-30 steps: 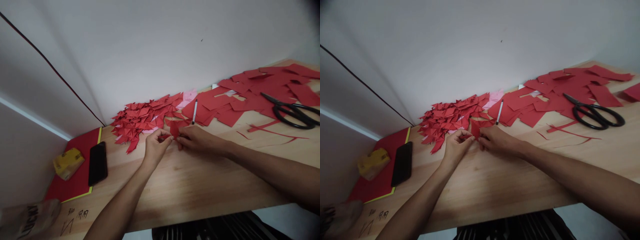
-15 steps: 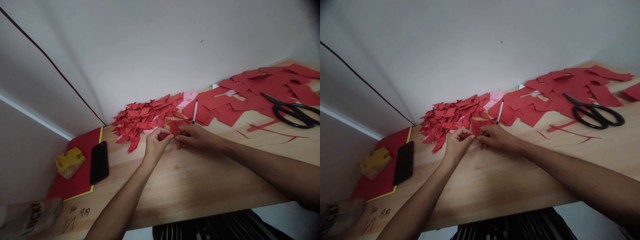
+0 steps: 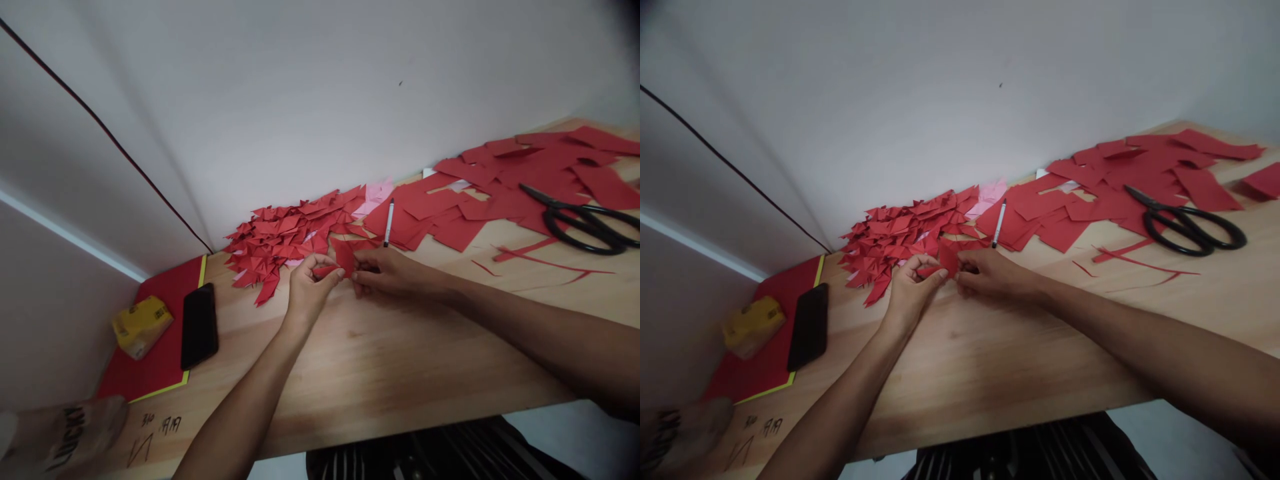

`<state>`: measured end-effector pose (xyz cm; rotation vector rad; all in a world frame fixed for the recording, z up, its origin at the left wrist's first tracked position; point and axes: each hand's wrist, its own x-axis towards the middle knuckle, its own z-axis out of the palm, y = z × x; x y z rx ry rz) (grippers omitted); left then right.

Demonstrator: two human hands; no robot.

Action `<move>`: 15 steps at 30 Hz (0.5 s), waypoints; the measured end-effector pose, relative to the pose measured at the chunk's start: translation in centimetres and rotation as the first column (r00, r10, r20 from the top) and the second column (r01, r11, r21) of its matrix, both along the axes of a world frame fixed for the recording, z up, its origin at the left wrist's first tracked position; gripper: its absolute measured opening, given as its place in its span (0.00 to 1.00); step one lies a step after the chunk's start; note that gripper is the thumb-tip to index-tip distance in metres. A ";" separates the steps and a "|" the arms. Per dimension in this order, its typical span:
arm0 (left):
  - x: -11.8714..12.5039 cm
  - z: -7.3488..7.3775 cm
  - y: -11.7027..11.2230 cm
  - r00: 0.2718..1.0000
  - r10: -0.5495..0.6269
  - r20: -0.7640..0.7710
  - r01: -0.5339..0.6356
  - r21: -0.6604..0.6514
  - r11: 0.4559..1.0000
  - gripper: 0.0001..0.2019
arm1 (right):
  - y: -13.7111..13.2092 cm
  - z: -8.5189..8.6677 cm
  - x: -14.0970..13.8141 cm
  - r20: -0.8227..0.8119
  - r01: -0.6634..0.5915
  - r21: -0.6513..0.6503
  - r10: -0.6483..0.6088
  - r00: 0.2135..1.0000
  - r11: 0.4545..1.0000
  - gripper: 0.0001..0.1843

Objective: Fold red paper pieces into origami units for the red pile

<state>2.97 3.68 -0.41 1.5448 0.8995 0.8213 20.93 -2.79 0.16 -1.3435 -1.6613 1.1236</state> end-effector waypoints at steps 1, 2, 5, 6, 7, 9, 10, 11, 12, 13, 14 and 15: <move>0.1 0.0 -0.1 1.000 0.004 0.013 -0.004 0.008 1.000 0.13 | 0.0 0.0 0.0 0.002 0.012 -0.009 -0.012 1.000 1.000 0.04; 0.2 0.0 -0.2 1.000 0.002 0.026 -0.003 0.018 1.000 0.13 | 0.0 0.0 -0.1 0.000 0.023 -0.021 -0.023 1.000 1.000 0.04; 0.3 0.2 -0.4 1.000 -0.003 0.021 0.001 0.076 0.997 0.13 | 0.0 0.1 -0.2 -0.035 0.043 -0.044 -0.044 0.998 0.998 0.05; 0.3 0.3 -0.4 1.000 0.002 0.007 -0.002 0.104 0.995 0.12 | 0.0 0.1 -0.2 -0.052 0.042 -0.047 -0.045 0.998 0.998 0.06; 0.3 0.5 -0.4 1.000 0.006 -0.009 -0.005 0.129 0.992 0.12 | 0.0 0.2 -0.3 -0.066 0.040 -0.044 -0.043 0.997 0.998 0.06; 0.3 0.8 -0.4 1.000 0.008 -0.028 -0.004 0.158 0.987 0.11 | 0.0 0.2 -0.3 -0.085 0.037 -0.027 -0.040 0.996 0.999 0.08; 0.3 1.0 -0.4 1.000 0.005 -0.029 0.000 0.163 0.987 0.11 | 0.0 0.2 -0.3 -0.088 0.037 -0.020 -0.038 0.995 0.999 0.10; 0.3 1.1 -0.5 1.000 -0.002 -0.028 0.006 0.165 0.986 0.11 | -0.1 0.2 -0.3 -0.086 0.039 -0.014 -0.040 0.995 0.999 0.11; 0.3 1.2 -0.5 1.000 -0.010 -0.029 0.015 0.166 0.986 0.11 | -0.1 0.2 -0.3 -0.083 0.041 -0.011 -0.042 0.996 0.999 0.12; 0.4 1.3 -0.5 0.999 -0.015 -0.031 0.020 0.164 0.986 0.11 | -0.1 0.2 -0.3 -0.079 0.041 -0.008 -0.042 0.996 0.999 0.12; 0.4 1.2 -0.6 0.999 -0.015 -0.034 0.020 0.159 0.987 0.11 | -0.1 0.2 -0.3 -0.074 0.038 -0.005 -0.038 0.997 0.999 0.13; 0.4 1.2 -0.6 0.999 -0.012 -0.030 0.017 0.145 0.989 0.12 | 0.0 0.2 -0.3 -0.065 0.034 0.004 -0.033 0.997 0.999 0.13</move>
